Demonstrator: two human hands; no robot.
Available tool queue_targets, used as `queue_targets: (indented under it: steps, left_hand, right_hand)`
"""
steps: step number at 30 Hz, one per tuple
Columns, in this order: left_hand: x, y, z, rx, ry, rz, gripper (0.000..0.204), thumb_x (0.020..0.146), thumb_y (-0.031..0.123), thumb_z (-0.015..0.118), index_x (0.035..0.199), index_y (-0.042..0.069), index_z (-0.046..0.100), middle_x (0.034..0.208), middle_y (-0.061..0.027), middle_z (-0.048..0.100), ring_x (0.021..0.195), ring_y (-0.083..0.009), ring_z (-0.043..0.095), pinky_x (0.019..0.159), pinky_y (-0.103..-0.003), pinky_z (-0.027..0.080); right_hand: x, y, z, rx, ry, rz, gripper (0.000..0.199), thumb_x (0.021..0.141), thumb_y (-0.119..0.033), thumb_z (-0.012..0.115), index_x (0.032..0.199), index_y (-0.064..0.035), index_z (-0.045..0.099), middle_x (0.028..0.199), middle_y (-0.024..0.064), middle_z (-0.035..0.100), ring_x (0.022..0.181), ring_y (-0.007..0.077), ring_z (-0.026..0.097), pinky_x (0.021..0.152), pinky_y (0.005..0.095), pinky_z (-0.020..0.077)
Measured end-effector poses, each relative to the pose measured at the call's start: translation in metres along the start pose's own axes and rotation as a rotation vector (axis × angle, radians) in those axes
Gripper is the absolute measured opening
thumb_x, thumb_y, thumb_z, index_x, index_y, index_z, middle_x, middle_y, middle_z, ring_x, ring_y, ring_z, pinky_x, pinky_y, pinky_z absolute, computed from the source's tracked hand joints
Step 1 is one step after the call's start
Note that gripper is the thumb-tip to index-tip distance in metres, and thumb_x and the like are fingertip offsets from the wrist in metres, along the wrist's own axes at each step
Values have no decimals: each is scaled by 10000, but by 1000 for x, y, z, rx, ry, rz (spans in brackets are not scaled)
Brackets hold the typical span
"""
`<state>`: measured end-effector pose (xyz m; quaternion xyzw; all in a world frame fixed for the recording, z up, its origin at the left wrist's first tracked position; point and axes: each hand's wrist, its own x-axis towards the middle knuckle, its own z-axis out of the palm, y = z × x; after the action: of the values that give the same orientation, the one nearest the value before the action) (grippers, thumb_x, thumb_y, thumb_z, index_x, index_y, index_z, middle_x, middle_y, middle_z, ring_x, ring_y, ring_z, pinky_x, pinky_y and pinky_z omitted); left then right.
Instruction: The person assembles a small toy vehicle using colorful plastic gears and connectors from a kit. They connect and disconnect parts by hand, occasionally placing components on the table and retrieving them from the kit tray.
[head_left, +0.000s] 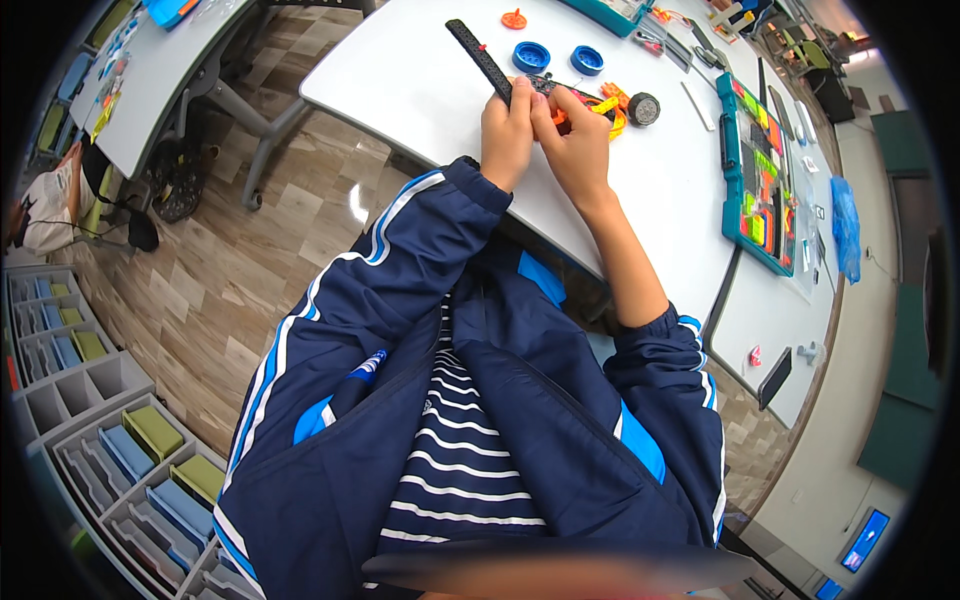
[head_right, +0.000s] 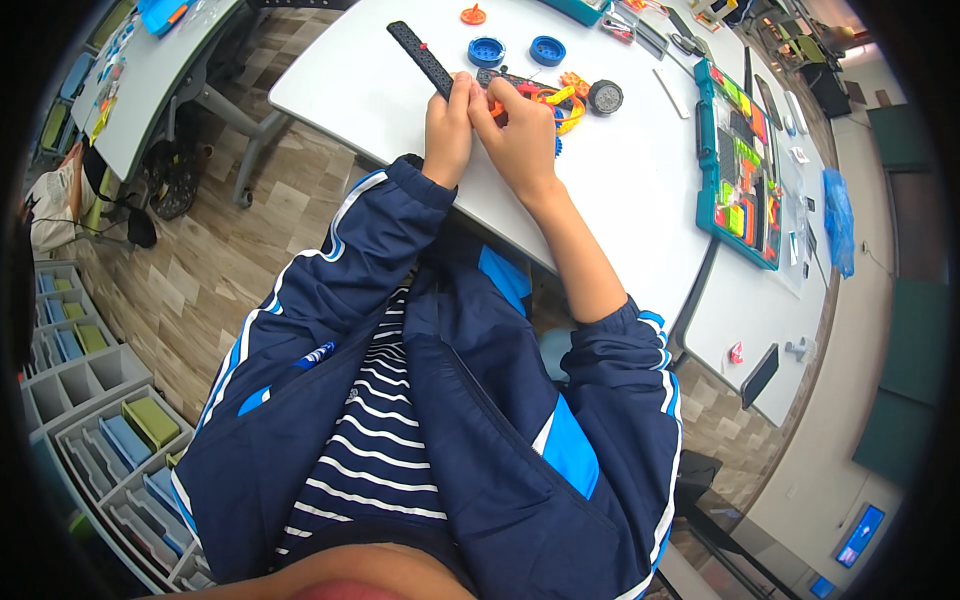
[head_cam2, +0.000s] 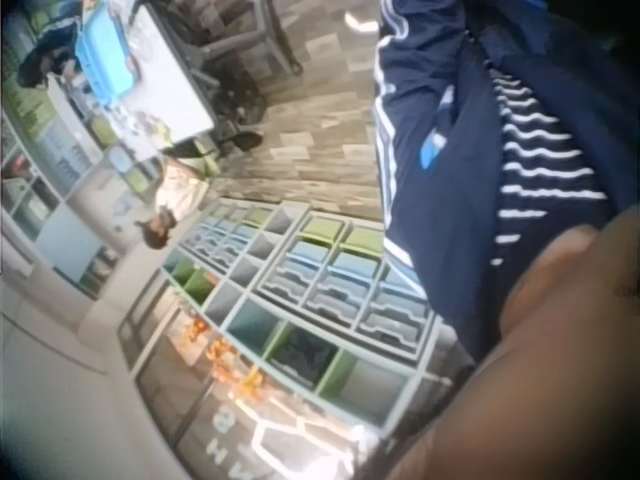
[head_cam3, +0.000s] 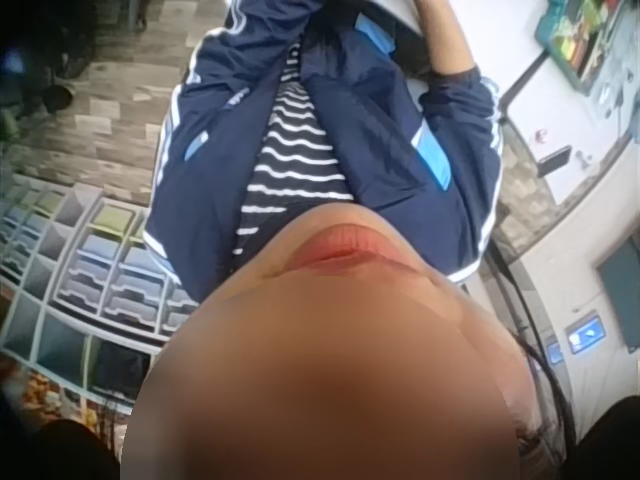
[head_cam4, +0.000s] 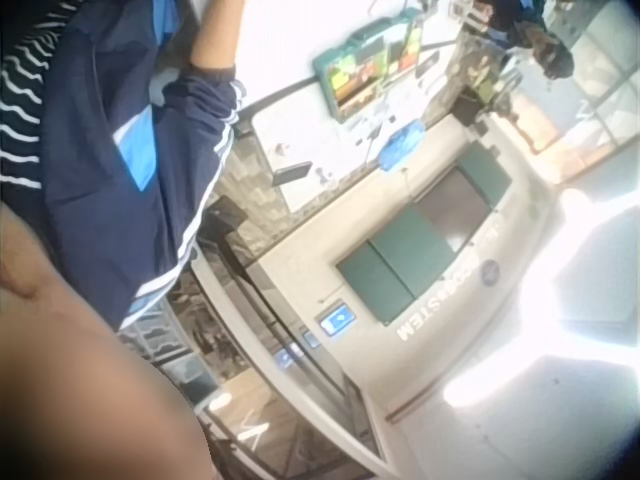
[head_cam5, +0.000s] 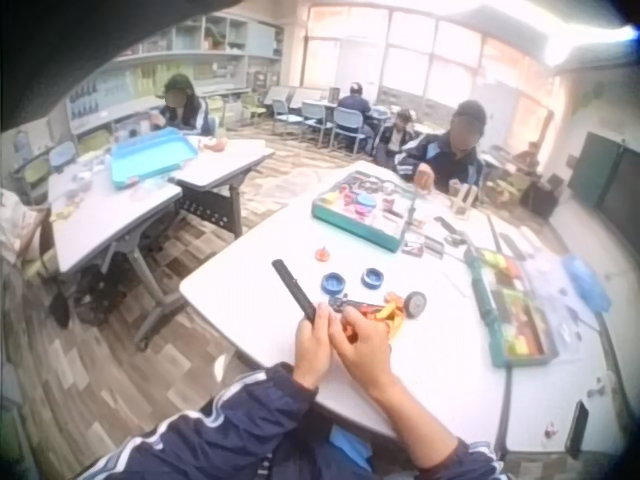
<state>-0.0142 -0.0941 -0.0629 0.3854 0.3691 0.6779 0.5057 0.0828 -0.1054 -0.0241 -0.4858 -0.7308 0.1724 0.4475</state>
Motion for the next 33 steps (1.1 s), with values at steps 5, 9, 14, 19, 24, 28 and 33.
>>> queue_targets:
  steps: [5,9,14,19,24,28,33]
  left_hand:
    - [-4,10,-1,80,-64,-120,508,1080,314,385,691,27,542,522,-13,511,394,-87,451,365,-267,354]
    - [0,13,-5,150,-115,-112,514,1080,296,381,680,20,550,505,-14,505,393,-93,461,366,-273,356]
    - [-1,13,-3,157,-89,-138,506,1077,290,382,679,22,543,519,-22,515,392,-98,460,368,-272,354]
    - [1,12,-5,82,-60,-227,482,1076,300,384,684,47,506,532,-37,518,392,-97,451,359,-266,336]
    - [4,7,-6,-6,-62,-186,383,1074,321,389,770,97,447,538,-7,459,373,-69,353,341,-248,239]
    - [5,2,-8,22,-144,-149,375,1070,314,418,765,100,451,535,21,420,378,-56,337,350,-247,225]
    - [5,-4,-7,24,-176,-112,357,1056,296,484,757,102,460,538,63,375,391,-38,316,371,-239,221]
  right_hand:
    - [-1,5,2,30,-9,-2,300,959,-218,607,735,-31,539,546,128,566,461,221,548,479,332,412]
    - [1,15,1,55,-76,-23,305,973,-224,583,753,-20,528,559,140,541,467,224,506,492,352,391]
    - [1,21,5,169,-90,34,304,982,-235,570,776,-13,540,591,139,526,509,188,481,518,347,387]
    - [6,23,1,496,-69,286,357,1021,-252,534,742,-29,539,564,18,463,530,99,402,521,304,359]
    - [10,23,-15,291,90,58,395,1035,-291,547,737,-33,531,650,-43,462,619,34,401,546,243,341]
    - [11,27,-24,-47,77,84,303,970,-251,629,766,-31,581,696,49,592,636,131,508,620,283,425]
    - [14,44,-17,-399,85,-237,168,882,-224,700,964,-78,715,885,93,682,860,292,597,780,400,455]
